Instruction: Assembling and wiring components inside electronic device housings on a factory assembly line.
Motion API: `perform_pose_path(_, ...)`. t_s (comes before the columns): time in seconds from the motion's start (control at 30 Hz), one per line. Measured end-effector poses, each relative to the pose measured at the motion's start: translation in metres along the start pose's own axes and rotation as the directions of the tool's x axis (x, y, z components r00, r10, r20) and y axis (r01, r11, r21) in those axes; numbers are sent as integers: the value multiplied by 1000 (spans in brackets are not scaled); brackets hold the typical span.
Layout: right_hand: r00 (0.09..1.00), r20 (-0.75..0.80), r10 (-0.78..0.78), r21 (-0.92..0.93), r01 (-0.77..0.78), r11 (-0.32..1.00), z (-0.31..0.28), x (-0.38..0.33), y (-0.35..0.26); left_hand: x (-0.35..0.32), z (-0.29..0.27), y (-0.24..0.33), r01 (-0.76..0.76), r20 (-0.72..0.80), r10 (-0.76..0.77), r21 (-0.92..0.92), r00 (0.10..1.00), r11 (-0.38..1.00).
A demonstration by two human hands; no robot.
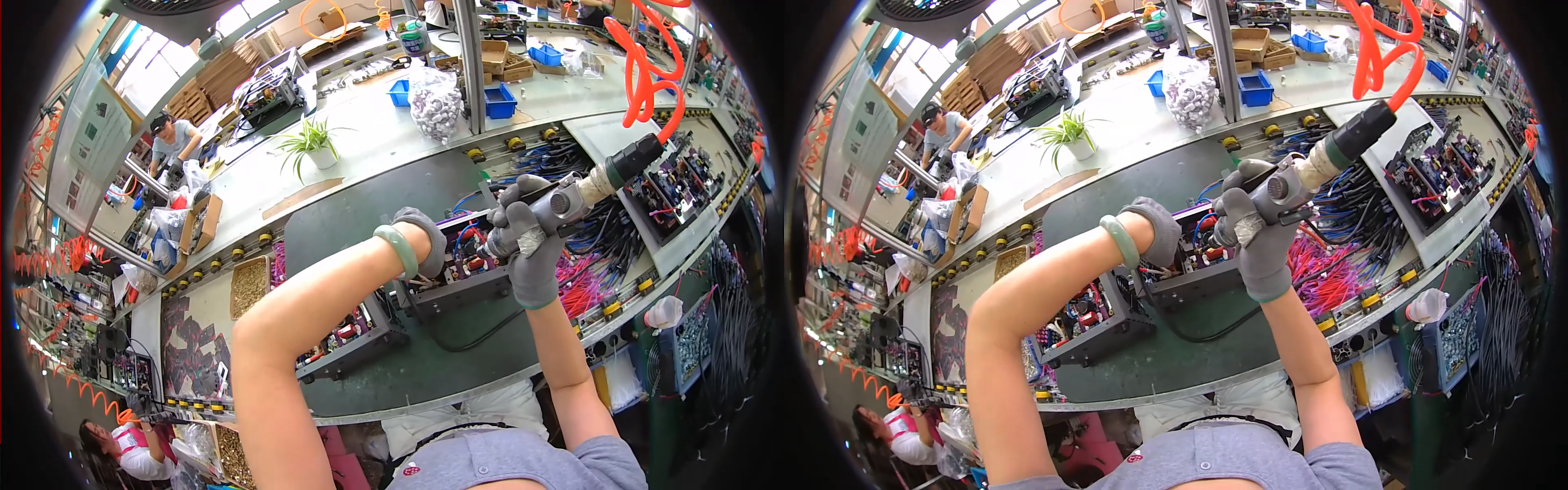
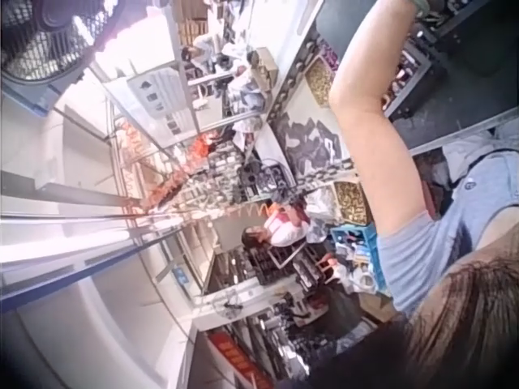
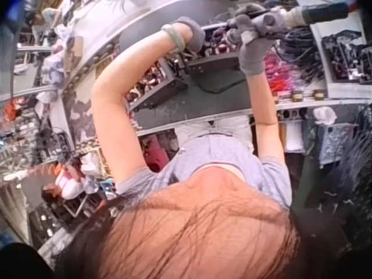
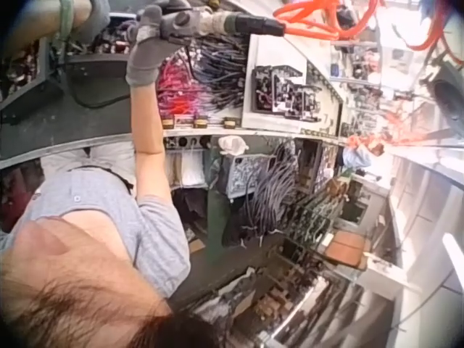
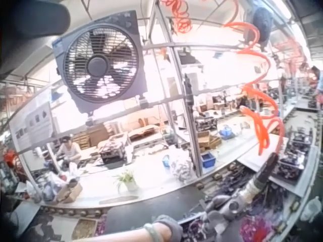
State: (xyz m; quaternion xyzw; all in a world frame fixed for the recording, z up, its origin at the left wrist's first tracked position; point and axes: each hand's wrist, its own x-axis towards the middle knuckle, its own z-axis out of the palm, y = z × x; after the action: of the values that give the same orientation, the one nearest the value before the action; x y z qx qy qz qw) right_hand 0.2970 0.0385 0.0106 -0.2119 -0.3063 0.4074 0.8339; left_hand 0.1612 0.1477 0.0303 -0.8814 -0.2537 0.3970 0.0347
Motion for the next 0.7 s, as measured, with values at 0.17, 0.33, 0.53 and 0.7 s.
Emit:
perform_pose_path(0.17, 1000, -12, -1, 15, 1, 1000, -8, 1, -14, -8, -13, 0, -30, 60, 31, -13, 998, 999)
perform_pose_path(0.33, 997, -60, 45, 75, -40, 996, 3, 5, -8, -9, -5, 5, 141, -41, -147, -133, 988, 981)
perform_pose_path(0.53, 1000, -22, -10, 3, 10, 1000, 9, 18, 22, -22, 37, 12, 186, -231, -369, -563, 900, 805)
perform_pose_path(0.7, 999, 25, 40, -110, -37, 993, 14, 13, 34, -8, 40, 19, 260, -243, -397, -449, 885, 855)
